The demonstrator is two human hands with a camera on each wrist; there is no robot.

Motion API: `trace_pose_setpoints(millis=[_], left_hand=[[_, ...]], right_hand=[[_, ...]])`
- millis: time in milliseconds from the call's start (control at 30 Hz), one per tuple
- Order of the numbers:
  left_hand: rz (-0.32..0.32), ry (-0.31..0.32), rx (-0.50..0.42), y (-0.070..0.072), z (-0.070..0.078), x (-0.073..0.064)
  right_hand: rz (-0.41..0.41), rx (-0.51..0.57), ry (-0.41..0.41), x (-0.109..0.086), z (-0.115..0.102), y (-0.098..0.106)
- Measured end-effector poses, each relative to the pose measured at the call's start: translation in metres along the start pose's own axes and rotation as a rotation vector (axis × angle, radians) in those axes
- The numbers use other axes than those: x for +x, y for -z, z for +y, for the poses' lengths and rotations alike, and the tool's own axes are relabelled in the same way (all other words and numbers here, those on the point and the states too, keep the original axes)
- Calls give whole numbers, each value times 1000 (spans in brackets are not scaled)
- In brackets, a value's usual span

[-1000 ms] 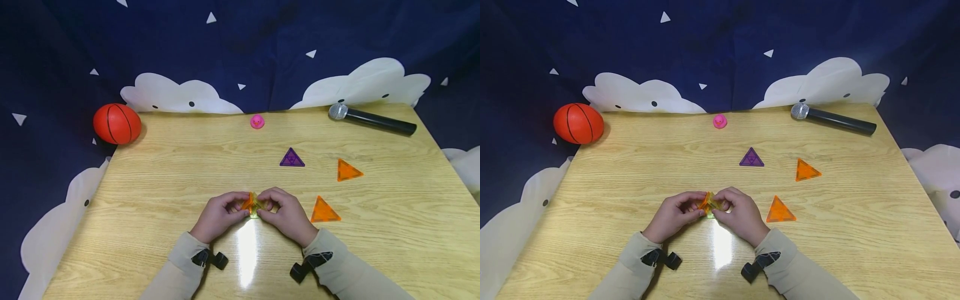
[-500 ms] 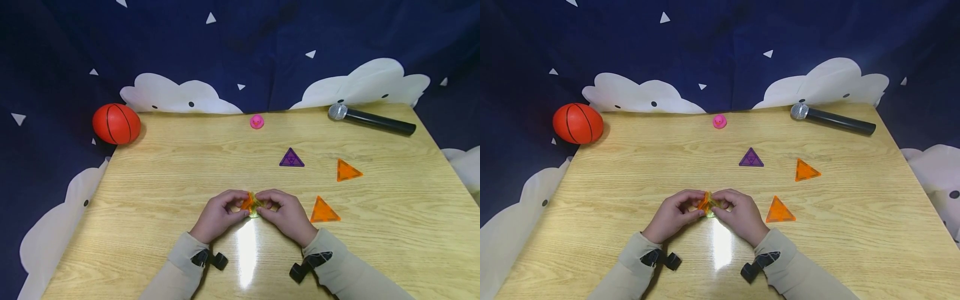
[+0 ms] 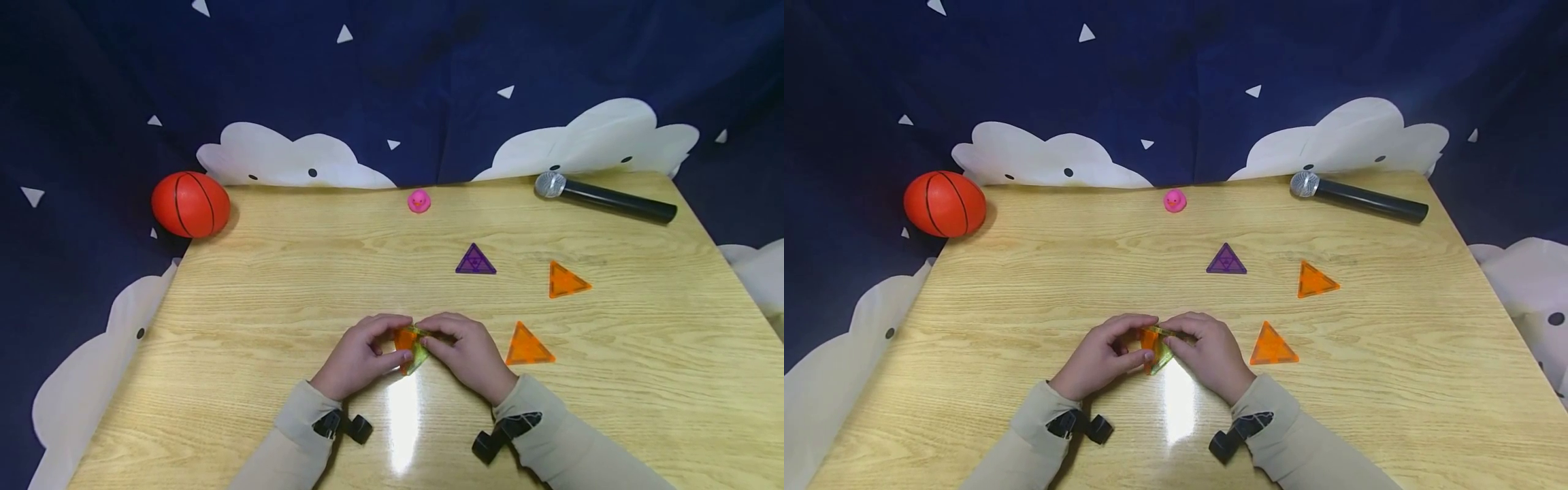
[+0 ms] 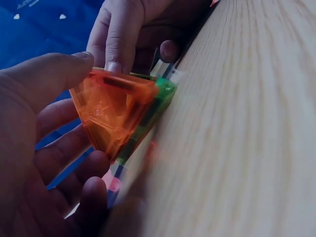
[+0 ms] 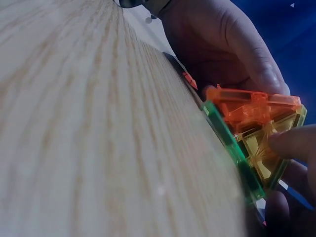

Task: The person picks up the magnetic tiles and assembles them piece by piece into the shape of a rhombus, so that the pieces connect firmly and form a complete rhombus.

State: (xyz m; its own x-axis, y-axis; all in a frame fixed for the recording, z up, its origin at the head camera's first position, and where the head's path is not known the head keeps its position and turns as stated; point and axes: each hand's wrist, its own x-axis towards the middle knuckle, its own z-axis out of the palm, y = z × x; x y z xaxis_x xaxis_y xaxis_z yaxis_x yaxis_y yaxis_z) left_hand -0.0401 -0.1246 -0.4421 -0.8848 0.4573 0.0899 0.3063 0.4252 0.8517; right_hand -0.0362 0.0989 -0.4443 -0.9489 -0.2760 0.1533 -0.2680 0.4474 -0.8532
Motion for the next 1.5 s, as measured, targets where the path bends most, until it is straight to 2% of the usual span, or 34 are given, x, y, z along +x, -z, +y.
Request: trace_pose_setpoints(millis=[133,267,533,967,1267,1500], left_hand=[[2,-15,0,0,1,0],[10,-22,-2,-1,1,0],[39,22,0,-1,0,0],[102,9,26,-2,-1,1],[157,59,-30,7,-11,2],[173,62,-10,18,-19,8]], right_hand=[[7,-3,11,0,0,0],[21,-11,-11,0,-1,0],[53,-14,-20,-3,0,3],[117,-52,77,-8,-1,17],[173,-67,117,-12,6,27],[219,-82,129,-16,11,41]])
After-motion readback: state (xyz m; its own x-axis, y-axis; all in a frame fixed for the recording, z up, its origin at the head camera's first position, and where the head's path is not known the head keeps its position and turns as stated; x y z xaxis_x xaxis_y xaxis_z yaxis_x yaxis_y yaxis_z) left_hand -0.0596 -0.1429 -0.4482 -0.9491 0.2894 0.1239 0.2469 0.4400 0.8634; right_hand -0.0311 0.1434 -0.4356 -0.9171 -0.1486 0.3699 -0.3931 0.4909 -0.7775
